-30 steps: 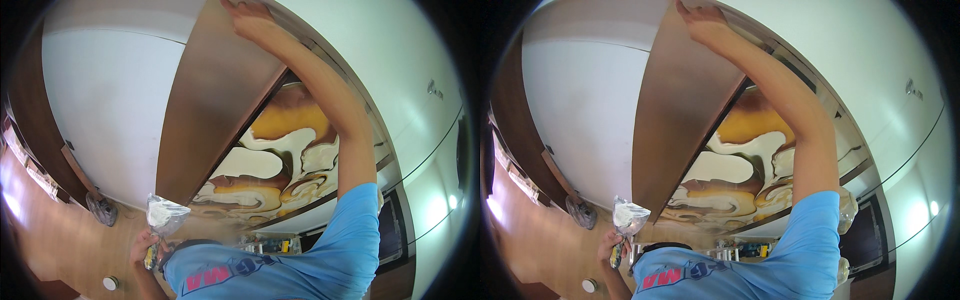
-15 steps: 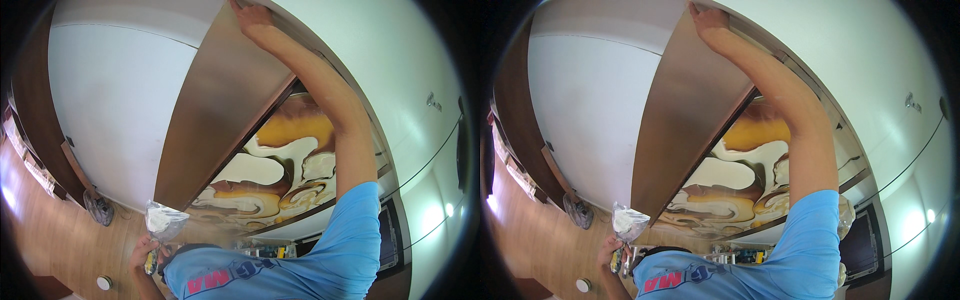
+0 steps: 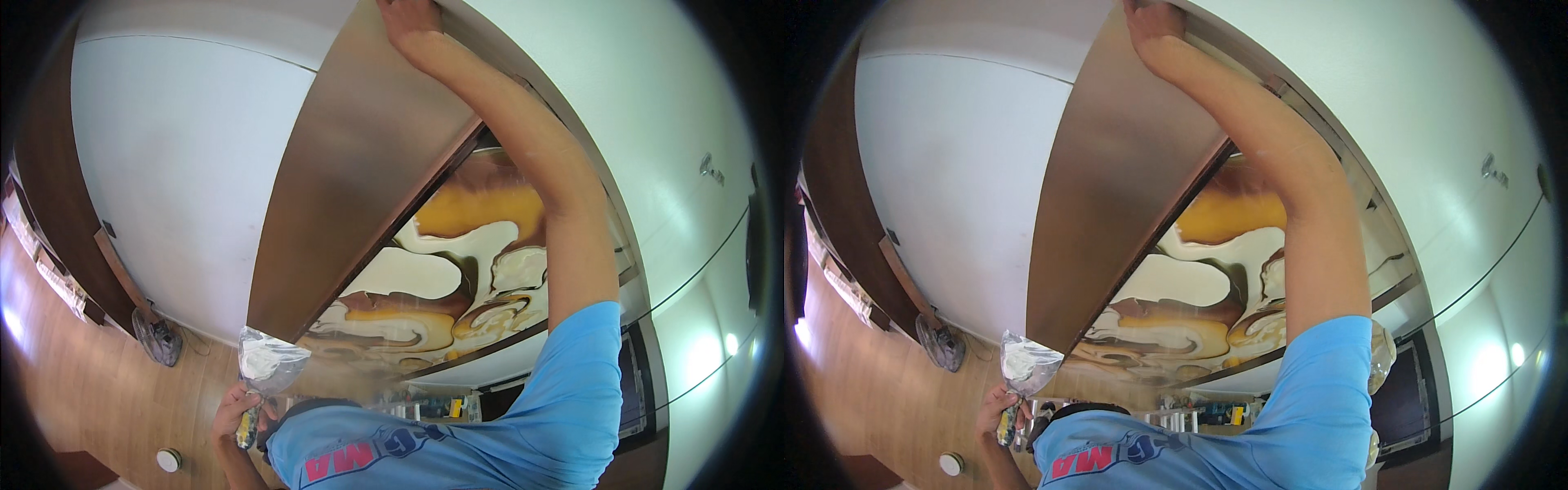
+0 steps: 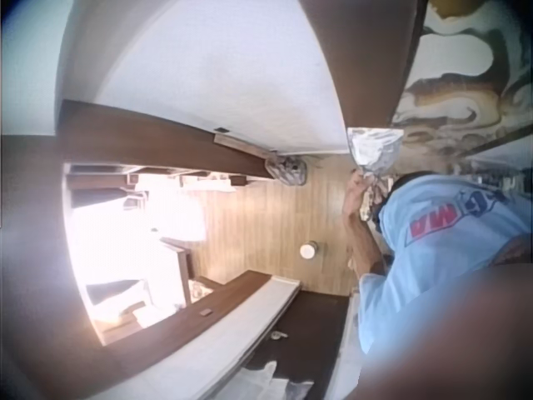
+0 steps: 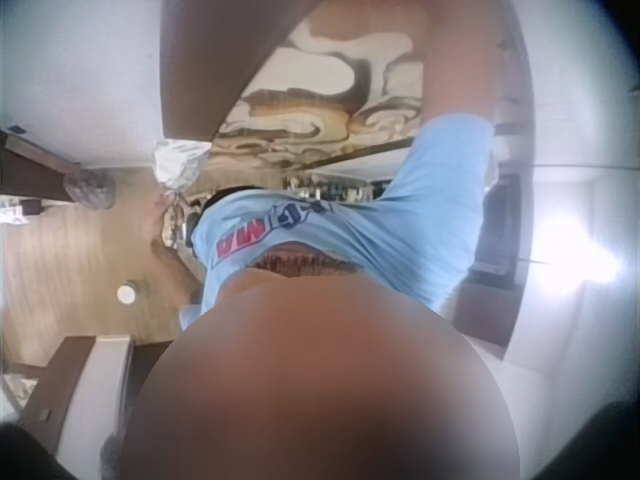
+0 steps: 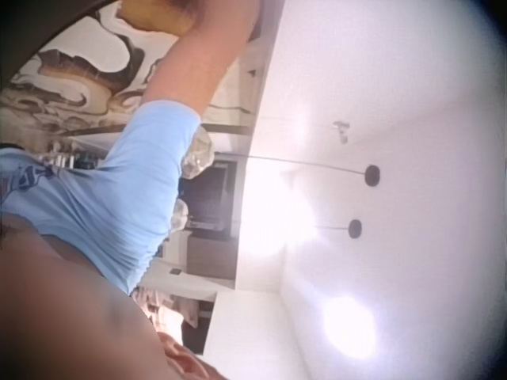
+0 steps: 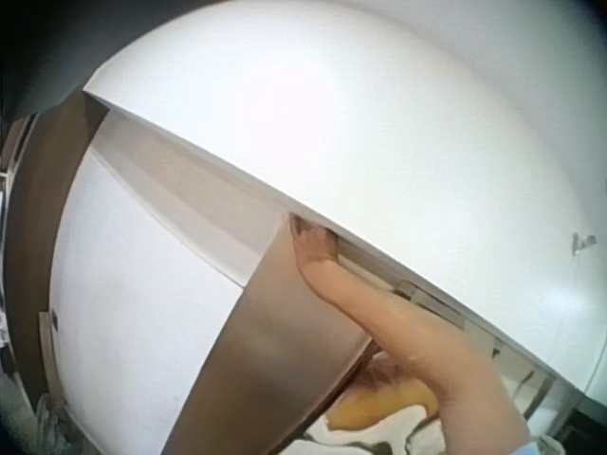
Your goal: The person applies a white compound to the edge of a large artwork using a putty knife. They repeatedly scoop compound from a plastic bag and smooth it along the artwork's border.
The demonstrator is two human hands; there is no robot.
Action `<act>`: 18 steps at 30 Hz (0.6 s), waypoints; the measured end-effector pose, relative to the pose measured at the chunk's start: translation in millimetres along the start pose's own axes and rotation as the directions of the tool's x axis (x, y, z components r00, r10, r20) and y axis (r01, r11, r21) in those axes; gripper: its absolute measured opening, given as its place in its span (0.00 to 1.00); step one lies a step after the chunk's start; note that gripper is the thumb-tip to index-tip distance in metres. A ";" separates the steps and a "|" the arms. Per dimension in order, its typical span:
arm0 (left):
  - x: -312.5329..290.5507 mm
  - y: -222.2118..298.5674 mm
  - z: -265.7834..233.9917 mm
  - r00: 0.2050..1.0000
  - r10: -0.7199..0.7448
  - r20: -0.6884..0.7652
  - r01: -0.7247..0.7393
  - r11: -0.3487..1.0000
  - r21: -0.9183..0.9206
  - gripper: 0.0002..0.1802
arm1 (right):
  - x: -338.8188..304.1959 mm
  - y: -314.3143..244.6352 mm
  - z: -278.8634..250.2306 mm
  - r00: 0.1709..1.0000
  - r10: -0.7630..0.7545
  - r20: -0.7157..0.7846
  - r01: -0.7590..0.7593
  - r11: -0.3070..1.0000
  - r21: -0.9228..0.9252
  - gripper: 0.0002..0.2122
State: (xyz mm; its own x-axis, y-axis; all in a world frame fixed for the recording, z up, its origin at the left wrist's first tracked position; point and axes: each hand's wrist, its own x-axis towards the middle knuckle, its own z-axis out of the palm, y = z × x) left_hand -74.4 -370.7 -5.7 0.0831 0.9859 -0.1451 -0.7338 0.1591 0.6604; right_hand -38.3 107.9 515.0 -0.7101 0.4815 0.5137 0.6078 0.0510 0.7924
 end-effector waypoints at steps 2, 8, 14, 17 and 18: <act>1.8 0.7 1.6 1.000 -0.005 0.007 0.004 1.000 0.016 0.18 | -5.9 3.7 -0.4 0.999 0.004 0.038 -0.003 1.000 -0.022 0.35; 7.6 5.1 8.4 0.999 -0.037 0.035 0.035 0.998 0.056 0.21 | -31.5 31.4 22.8 0.997 0.040 0.071 -0.042 0.999 0.025 0.34; 17.5 11.8 27.8 0.996 -0.083 0.010 0.081 0.990 0.119 0.20 | -77.8 67.2 43.6 0.998 0.031 0.060 -0.035 0.997 0.066 0.33; 21.7 10.0 39.0 0.996 -0.082 -0.020 0.085 0.985 0.153 0.18 | -101.7 83.5 43.6 0.990 0.028 0.141 -0.045 0.992 0.119 0.33; 22.5 9.5 40.7 0.996 -0.089 -0.026 0.092 0.984 0.154 0.18 | -108.7 86.5 42.0 0.987 0.048 0.153 -0.064 0.992 0.108 0.34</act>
State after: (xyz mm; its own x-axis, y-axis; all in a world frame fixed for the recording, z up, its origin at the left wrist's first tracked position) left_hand -52.1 -344.9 27.3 0.1307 0.9662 -0.2224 -0.6108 0.2551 0.7496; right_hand 106.5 96.8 513.9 -0.6178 0.6114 0.4945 0.6871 0.1138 0.7176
